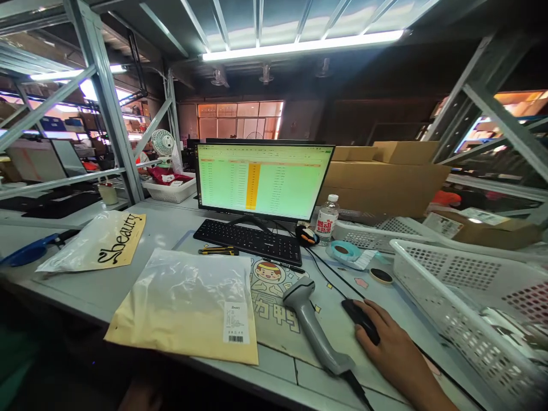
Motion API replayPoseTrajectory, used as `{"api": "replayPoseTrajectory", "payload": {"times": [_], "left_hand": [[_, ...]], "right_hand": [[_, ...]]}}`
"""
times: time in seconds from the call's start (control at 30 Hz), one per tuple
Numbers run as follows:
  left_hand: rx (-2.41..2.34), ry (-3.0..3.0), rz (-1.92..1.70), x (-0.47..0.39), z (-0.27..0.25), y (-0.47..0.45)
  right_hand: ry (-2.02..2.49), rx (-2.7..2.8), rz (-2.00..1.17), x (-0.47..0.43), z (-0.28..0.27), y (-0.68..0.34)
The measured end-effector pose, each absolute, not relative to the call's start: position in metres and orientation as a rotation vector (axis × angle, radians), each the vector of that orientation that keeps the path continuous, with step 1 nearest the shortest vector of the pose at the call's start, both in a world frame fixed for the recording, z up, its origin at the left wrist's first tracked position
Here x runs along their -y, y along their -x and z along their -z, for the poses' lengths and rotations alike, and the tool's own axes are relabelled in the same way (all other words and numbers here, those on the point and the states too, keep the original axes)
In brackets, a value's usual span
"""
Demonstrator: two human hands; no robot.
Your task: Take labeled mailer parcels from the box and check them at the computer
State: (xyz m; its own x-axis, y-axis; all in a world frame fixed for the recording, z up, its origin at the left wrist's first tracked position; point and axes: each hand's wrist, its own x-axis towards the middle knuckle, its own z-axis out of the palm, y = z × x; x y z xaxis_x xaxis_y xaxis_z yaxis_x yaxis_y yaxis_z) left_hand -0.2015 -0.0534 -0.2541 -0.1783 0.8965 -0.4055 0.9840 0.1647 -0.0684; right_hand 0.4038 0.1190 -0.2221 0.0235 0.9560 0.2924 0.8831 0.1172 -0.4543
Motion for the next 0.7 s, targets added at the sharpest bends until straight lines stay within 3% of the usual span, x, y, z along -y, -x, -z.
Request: {"api": "replayPoseTrajectory", "payload": {"times": [0.27, 0.7], "left_hand": [[-2.151, -1.903, 0.329, 0.068, 0.29, 0.233], [-2.143, -1.928, 0.277, 0.071, 0.296, 0.237]], "right_hand": [[1.799, 1.877, -0.189, -0.117, 0.215, -0.402], [1.808, 1.866, -0.183, -0.117, 0.208, -0.399]]}}
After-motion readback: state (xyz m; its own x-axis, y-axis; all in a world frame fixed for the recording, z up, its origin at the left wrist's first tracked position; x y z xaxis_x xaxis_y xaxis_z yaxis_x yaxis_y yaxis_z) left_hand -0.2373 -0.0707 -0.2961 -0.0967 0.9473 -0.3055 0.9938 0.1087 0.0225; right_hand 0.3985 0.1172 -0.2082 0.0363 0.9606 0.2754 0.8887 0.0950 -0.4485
